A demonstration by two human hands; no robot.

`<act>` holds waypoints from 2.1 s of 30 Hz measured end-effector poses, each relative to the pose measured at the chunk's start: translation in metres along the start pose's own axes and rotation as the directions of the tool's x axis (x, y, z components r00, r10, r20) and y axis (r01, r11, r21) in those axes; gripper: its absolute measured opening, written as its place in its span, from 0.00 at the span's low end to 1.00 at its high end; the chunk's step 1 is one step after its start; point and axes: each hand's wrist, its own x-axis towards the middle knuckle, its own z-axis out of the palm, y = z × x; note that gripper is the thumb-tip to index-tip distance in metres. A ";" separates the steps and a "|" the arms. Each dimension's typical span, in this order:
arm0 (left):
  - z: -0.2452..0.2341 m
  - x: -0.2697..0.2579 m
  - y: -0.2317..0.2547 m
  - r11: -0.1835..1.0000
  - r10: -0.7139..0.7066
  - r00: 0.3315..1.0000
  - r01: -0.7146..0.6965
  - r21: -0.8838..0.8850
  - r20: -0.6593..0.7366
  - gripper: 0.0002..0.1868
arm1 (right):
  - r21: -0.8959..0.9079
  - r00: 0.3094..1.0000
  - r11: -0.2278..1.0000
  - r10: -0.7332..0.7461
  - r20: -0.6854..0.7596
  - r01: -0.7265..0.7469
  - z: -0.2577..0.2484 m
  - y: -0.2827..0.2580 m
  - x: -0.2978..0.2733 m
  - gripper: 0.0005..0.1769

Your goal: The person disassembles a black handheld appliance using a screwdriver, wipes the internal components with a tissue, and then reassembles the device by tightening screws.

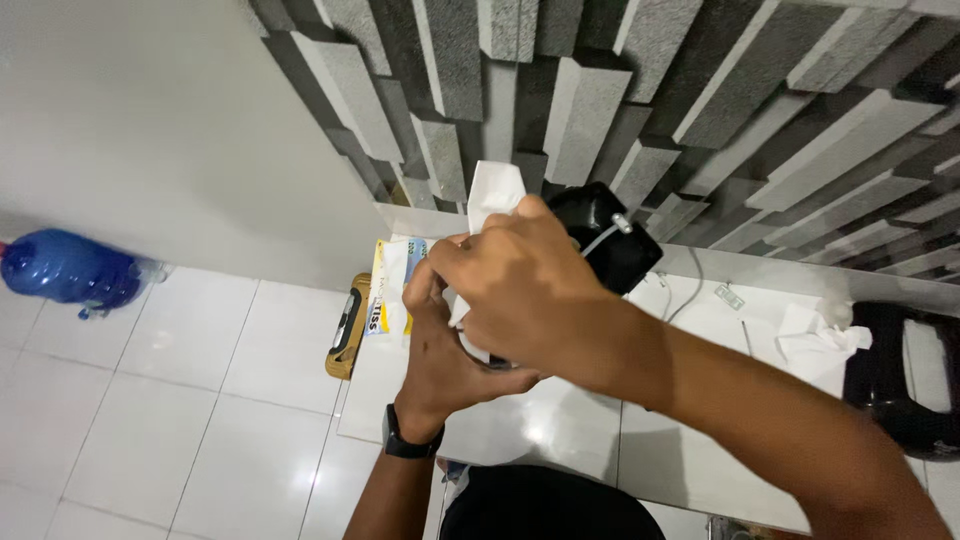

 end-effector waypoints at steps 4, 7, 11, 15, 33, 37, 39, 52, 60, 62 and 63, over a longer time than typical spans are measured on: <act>-0.003 0.000 0.006 0.962 -0.222 0.973 0.230 -0.149 0.068 0.67 | 0.112 0.998 0.993 0.036 -0.060 -0.030 0.005 -0.014 -0.005 0.14; -0.005 0.003 0.008 0.983 -0.124 0.990 0.133 -0.128 0.072 0.65 | 0.126 0.994 0.989 0.066 0.084 -0.076 0.006 -0.013 -0.008 0.23; 0.005 0.008 0.006 0.996 0.075 0.995 -0.071 0.053 -0.073 0.66 | 0.132 0.999 0.990 0.037 0.039 -0.042 0.002 -0.010 -0.014 0.20; 0.007 0.012 0.003 0.995 0.083 0.995 -0.086 -0.053 -0.061 0.66 | 0.206 0.981 0.970 0.095 0.170 -0.130 -0.011 -0.007 -0.024 0.18; -0.005 -0.026 0.017 0.991 0.084 0.996 -0.085 -0.105 -0.013 0.68 | 0.454 0.992 0.885 0.067 0.106 -0.108 -0.061 0.059 -0.123 0.05; -0.006 -0.029 0.020 0.995 0.089 0.996 -0.088 -0.052 0.013 0.67 | 0.313 0.958 0.937 0.067 0.279 -0.157 -0.047 0.043 -0.123 0.12; -0.007 -0.029 0.020 0.995 0.084 0.996 -0.083 -0.053 0.019 0.67 | 0.340 0.917 0.905 0.112 0.384 -0.253 -0.050 0.041 -0.121 0.15; 0.000 -0.036 0.023 0.995 0.101 0.994 -0.101 -0.003 0.032 0.66 | 0.133 0.570 0.978 -0.018 0.822 -0.161 -0.034 0.033 -0.082 0.34; 0.001 -0.033 0.026 0.996 0.085 0.996 -0.085 0.020 0.004 0.66 | 0.064 0.533 0.974 0.064 0.844 -0.219 -0.034 0.042 -0.083 0.15; 0.000 -0.033 0.026 0.996 0.081 0.997 -0.081 0.039 -0.002 0.65 | 0.132 0.675 0.985 -0.021 0.738 -0.113 -0.037 0.045 -0.090 0.18; -0.001 -0.032 0.026 0.996 0.080 0.997 -0.080 0.042 -0.003 0.65 | 0.156 0.736 0.986 -0.064 0.674 -0.057 -0.041 0.047 -0.095 0.20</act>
